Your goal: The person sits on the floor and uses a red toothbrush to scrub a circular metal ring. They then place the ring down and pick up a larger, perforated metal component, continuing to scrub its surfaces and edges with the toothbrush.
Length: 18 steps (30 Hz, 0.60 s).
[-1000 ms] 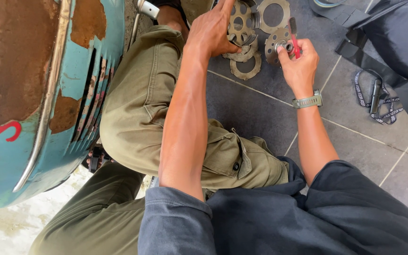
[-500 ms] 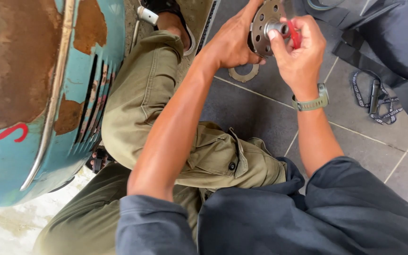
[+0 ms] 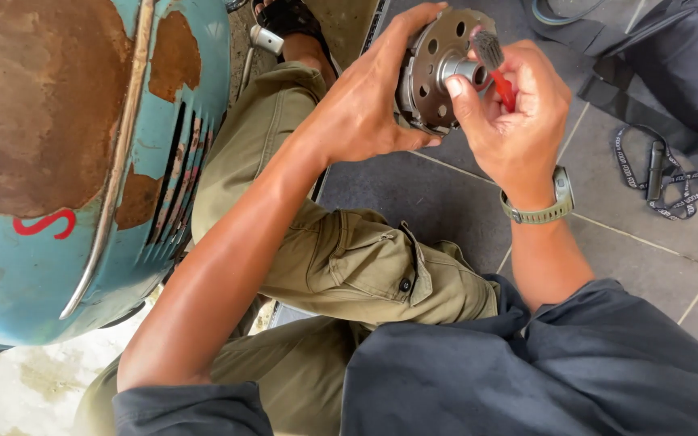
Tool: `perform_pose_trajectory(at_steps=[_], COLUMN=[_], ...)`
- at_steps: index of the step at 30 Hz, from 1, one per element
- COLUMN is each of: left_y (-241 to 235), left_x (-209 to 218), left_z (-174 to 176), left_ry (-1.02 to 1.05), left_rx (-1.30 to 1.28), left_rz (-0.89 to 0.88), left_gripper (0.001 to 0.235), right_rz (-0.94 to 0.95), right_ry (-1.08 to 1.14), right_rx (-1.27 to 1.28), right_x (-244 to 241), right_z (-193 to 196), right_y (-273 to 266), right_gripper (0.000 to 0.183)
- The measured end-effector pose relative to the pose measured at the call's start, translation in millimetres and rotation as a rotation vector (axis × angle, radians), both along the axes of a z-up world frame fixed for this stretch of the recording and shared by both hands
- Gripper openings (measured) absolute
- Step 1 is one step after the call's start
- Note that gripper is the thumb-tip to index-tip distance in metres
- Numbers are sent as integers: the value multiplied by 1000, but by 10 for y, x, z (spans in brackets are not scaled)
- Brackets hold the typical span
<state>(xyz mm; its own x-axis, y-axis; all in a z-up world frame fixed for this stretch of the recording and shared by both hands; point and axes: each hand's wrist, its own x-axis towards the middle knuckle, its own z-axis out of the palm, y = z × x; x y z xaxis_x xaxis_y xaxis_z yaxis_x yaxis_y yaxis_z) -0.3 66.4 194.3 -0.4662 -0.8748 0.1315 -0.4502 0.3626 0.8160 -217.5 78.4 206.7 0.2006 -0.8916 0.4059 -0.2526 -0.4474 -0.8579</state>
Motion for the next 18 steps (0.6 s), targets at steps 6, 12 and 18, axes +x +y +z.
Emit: perform_pose_trajectory(at_steps=[6, 12, 18], left_y=[96, 158, 129], left_x=[-13, -10, 10], left_z=[67, -41, -62], left_ry=[-93, -106, 84], left_rx=[-64, -134, -33], left_rz=[95, 114, 55], left_gripper=[124, 132, 129], right_rz=[-42, -15, -20], right_ry=[-34, -125, -49], right_rx=[177, 256, 149], right_x=[11, 76, 104], right_z=[-131, -183, -144], right_y=[85, 143, 101], right_gripper=[20, 22, 23])
